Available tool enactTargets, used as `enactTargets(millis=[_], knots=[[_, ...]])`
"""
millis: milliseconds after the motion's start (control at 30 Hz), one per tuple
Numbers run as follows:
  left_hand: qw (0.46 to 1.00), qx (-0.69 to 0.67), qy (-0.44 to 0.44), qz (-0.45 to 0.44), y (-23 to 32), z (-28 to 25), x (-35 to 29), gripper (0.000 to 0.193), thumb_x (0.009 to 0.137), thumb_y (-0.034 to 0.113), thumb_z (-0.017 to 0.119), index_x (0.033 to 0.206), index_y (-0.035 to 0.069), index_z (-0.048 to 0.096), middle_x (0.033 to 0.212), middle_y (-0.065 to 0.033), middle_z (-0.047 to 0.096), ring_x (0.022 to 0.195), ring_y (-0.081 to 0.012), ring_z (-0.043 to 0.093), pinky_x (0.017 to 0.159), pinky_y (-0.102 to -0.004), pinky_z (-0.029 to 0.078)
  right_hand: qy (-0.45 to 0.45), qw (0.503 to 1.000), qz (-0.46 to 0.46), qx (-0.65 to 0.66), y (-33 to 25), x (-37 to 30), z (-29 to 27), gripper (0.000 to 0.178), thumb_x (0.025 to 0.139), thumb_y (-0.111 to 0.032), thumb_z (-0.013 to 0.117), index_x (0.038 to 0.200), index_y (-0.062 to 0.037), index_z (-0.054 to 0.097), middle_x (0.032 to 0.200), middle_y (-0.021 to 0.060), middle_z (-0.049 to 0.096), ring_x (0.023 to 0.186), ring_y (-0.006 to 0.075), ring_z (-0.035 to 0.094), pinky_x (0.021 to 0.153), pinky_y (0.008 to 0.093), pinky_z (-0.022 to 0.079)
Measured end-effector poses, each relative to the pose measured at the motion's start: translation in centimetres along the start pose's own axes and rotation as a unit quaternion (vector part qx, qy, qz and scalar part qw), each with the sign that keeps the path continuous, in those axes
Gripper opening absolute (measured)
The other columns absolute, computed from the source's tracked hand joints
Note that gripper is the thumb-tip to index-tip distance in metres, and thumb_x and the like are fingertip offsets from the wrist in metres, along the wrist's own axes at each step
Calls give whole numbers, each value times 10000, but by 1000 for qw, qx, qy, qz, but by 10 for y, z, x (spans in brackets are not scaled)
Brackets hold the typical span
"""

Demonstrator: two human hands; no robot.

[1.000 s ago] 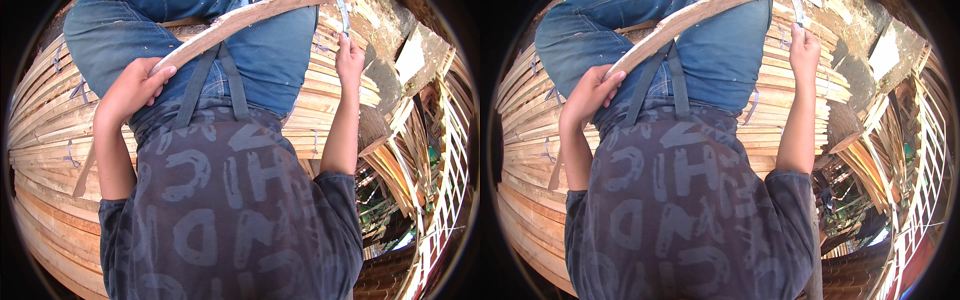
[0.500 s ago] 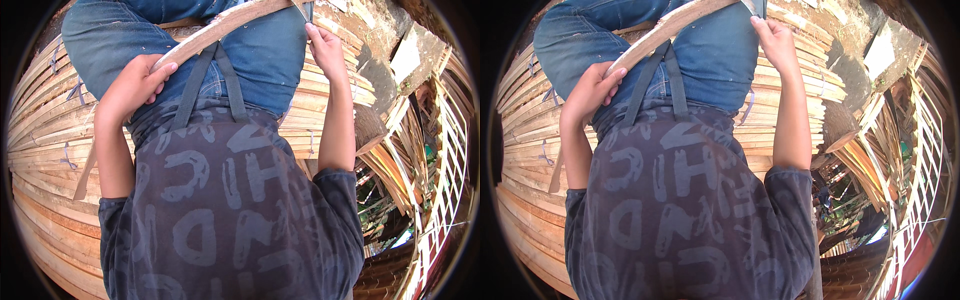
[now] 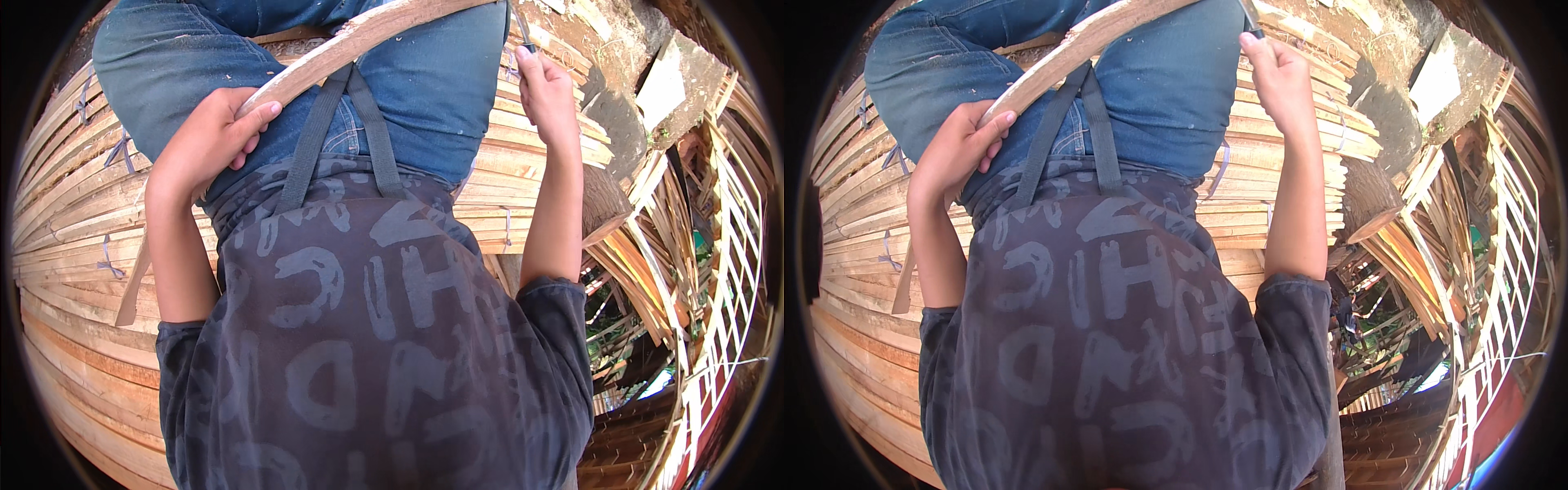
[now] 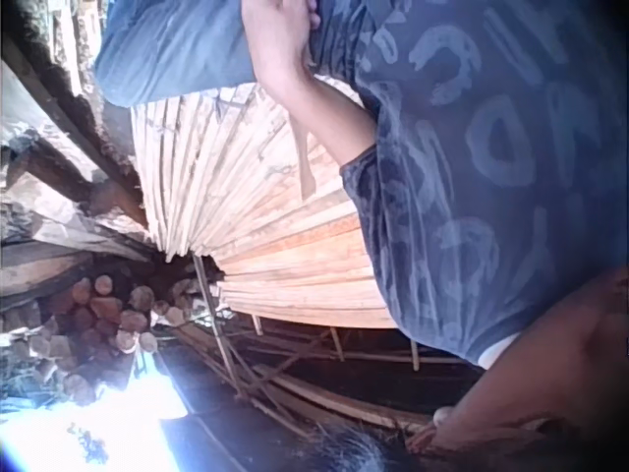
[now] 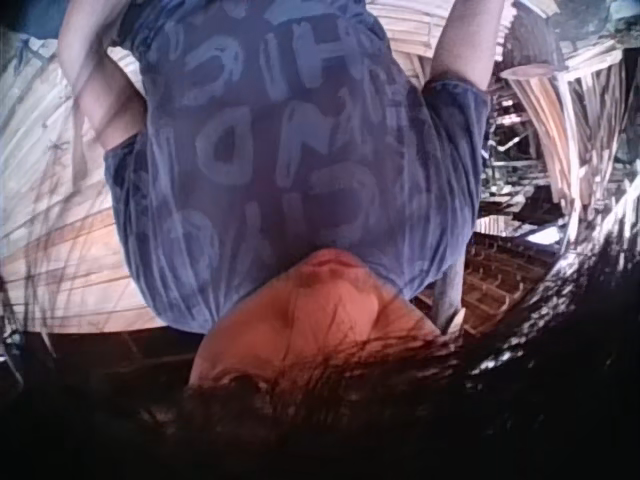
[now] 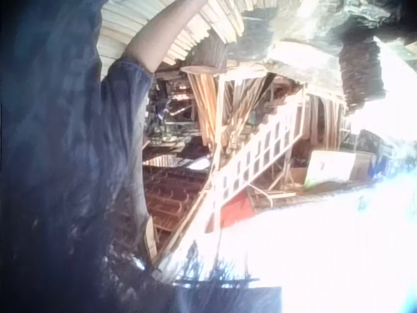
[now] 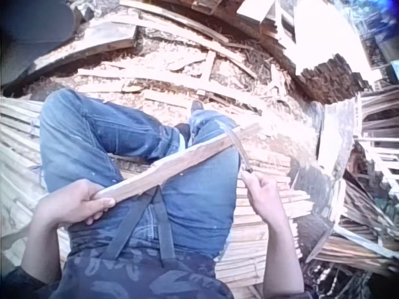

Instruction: The person sits cross-legged on a pile of wooden planks and uses a curved knife to shave thin strips from a long piece of wood. They hold the wood with their left hand and pull the knife along its length with their right hand, creating wood shavings.

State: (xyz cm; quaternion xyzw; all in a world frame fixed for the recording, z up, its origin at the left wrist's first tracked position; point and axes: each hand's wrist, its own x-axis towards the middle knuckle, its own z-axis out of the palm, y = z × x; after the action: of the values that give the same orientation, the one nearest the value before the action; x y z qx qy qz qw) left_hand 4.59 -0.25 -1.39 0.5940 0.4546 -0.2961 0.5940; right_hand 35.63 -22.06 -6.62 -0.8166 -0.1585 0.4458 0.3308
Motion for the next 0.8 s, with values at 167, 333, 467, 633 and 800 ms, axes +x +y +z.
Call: enactTargets(millis=[167,333,467,633,800], knots=[[1000,-14,1,26,-1,2,-2,335,986,280,574,783,14,561,609,29,460,516,-48,421,461,-223,364,52,998,3,-35,10,30,15,444,910,-423,661,705,-32,614,553,-42,456,515,52,394,470,257,330],[1000,11,2,29,2,-2,0,333,980,289,582,794,14,571,612,30,463,519,-48,423,462,-226,363,-9,999,34,-22,7,35,-9,437,926,-423,644,659,-85,570,547,-63,440,491,37,360,448,243,295],[1000,4,1,2,-1,3,-2,337,978,293,586,799,7,575,615,29,467,523,-49,423,461,-229,364,-37,996,-42,-76,4,17,30,459,935,-413,632,638,-71,559,555,-61,448,558,38,373,499,254,323],[999,15,-18,45,-1,1,2,337,981,285,581,789,8,571,610,26,466,525,-52,427,457,-226,369,32,997,69,-10,36,37,-20,442,931,-408,630,666,-57,580,549,-52,442,520,41,382,476,256,317],[1000,13,2,2,4,1,-1,339,982,280,578,785,5,566,605,21,472,518,-54,434,456,-225,371,-73,991,-54,-100,3,4,36,481,939,-415,615,703,1,565,575,-29,464,554,68,400,506,281,345]])
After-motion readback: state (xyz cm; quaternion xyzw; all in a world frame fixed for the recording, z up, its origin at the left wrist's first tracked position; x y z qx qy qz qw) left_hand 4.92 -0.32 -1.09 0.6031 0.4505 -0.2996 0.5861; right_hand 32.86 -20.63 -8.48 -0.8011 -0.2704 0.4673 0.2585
